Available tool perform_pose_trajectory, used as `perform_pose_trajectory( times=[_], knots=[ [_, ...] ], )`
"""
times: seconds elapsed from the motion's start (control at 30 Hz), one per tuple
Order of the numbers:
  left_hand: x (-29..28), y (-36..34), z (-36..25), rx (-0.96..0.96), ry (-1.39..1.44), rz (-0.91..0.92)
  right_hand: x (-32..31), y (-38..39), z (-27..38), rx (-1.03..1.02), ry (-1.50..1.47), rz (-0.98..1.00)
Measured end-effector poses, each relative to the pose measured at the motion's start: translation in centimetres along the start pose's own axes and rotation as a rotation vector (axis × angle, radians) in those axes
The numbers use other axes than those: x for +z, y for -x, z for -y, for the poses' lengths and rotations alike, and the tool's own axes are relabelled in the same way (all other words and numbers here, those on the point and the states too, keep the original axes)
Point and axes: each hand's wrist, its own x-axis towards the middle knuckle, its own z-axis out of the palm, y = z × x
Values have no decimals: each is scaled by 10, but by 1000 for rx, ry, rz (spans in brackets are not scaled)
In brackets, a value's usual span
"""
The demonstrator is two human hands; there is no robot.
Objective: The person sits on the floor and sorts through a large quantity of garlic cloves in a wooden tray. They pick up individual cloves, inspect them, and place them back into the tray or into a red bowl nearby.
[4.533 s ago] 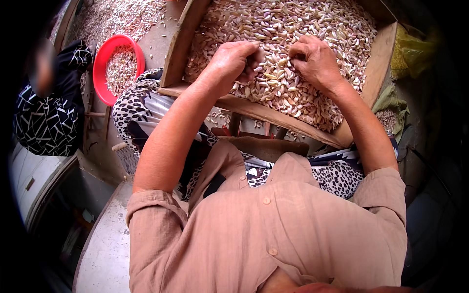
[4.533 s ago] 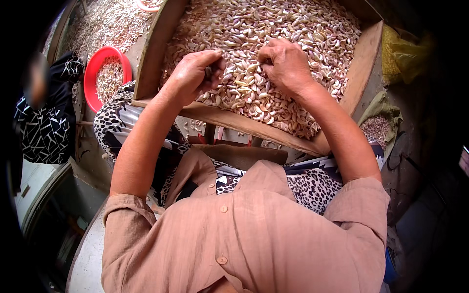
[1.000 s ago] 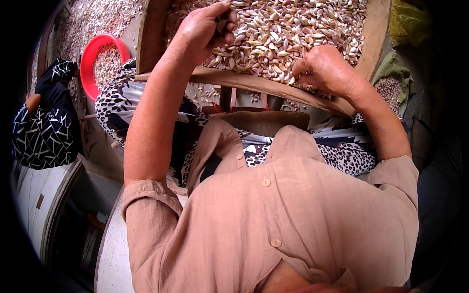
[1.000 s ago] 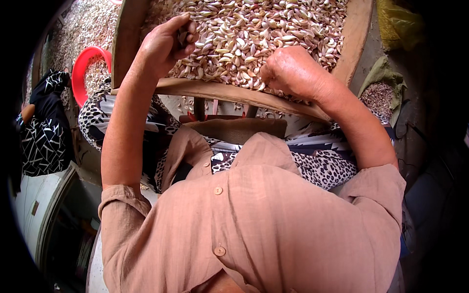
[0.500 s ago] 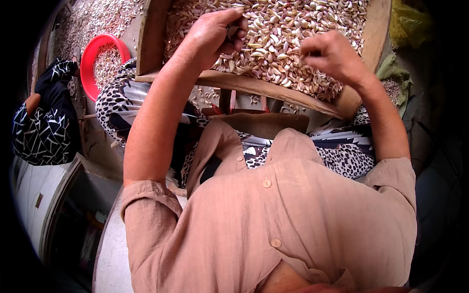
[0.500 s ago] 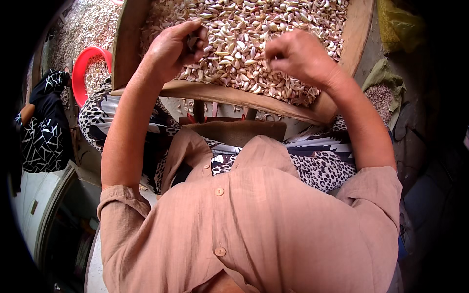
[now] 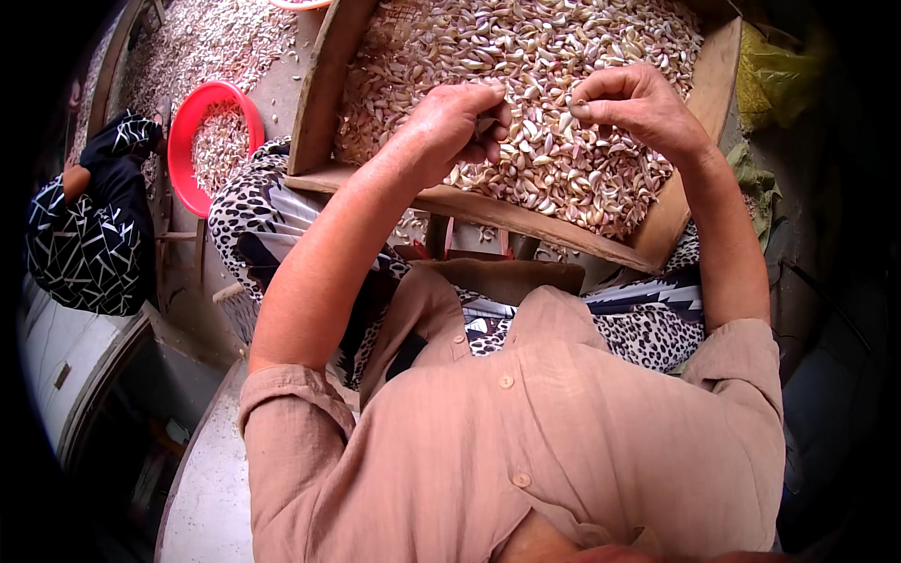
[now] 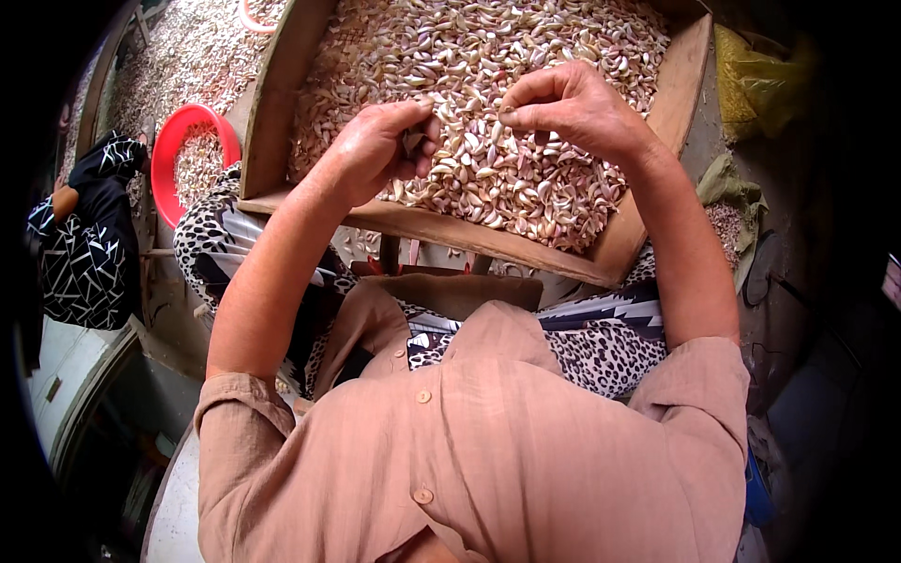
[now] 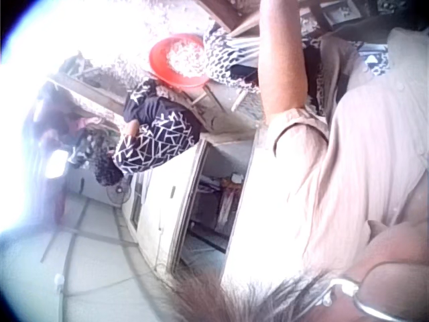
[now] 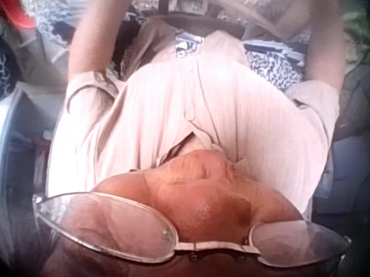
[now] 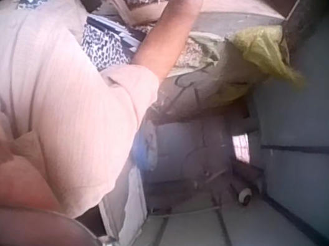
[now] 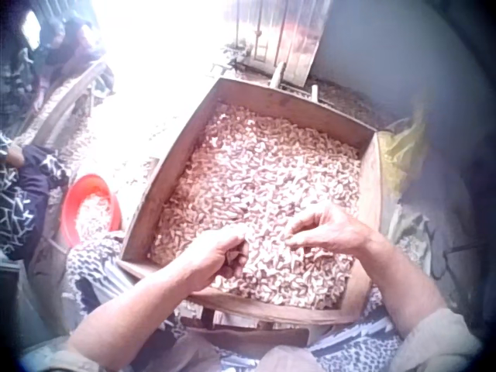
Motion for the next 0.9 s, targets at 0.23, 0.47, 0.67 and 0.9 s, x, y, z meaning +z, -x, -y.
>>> perform_pose_trajectory(
  times=[0.23,0.47,0.67,0.9],
  knots=[
    [5,-2,1,-5,5,66,11,-9,10,-191,241,-84],
    [7,-3,0,4,196,80,46,-12,35,-357,363,-220],
    [-1,-7,2,47,285,17,14,-22,20,-305,500,-473],
    [-6,-8,0,86,272,-16,10,-27,-15,-278,844,-379]
  ],
)
